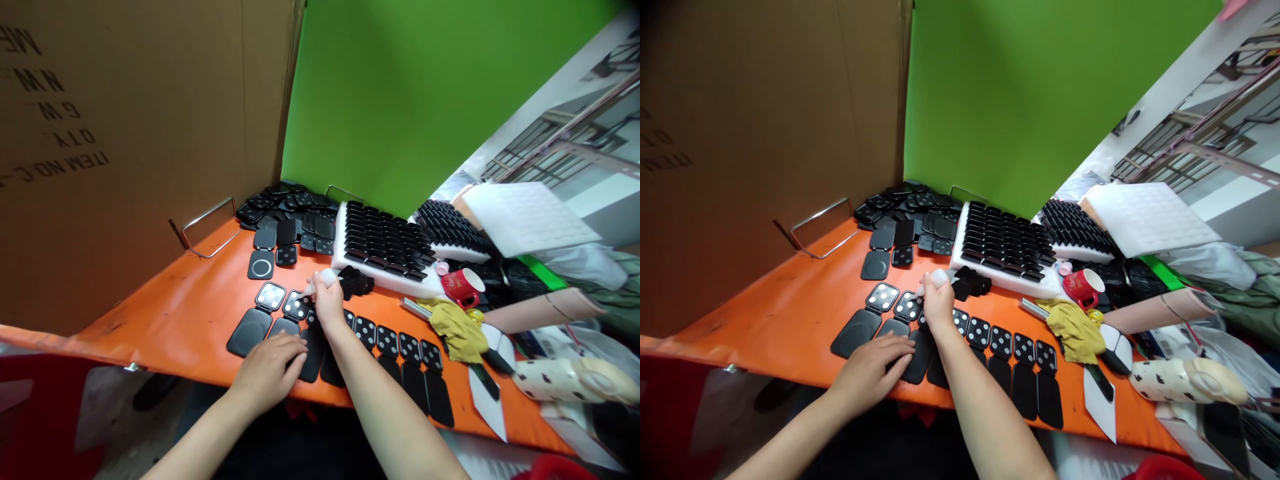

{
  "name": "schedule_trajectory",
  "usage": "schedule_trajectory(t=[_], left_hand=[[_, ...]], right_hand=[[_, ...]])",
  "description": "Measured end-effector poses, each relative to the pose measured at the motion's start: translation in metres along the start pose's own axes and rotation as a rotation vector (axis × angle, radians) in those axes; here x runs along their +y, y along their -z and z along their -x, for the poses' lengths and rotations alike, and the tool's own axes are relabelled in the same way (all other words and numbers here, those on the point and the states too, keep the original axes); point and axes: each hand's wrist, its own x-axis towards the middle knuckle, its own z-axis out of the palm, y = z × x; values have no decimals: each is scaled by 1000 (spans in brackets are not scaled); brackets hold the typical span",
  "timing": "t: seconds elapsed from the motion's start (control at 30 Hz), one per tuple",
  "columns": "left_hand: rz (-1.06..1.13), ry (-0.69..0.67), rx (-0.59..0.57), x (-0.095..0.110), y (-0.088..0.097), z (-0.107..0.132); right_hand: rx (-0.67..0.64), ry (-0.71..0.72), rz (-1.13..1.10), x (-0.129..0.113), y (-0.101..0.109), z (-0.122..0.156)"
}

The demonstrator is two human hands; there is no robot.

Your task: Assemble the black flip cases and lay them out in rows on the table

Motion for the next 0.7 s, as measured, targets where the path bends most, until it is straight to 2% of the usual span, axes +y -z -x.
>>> schedule_trajectory(t=[0.3,0.5,0.7], left_hand=[[20,19,-40,6,6,-1],[33,37,-42,7,8,-2],[43,51,-49,5,6,-1]], right_hand=[[-75,12,37,-7,-40,10],[-96,27,57,-8,-43,8],[-95,-47,-36,-6,-51,-4]])
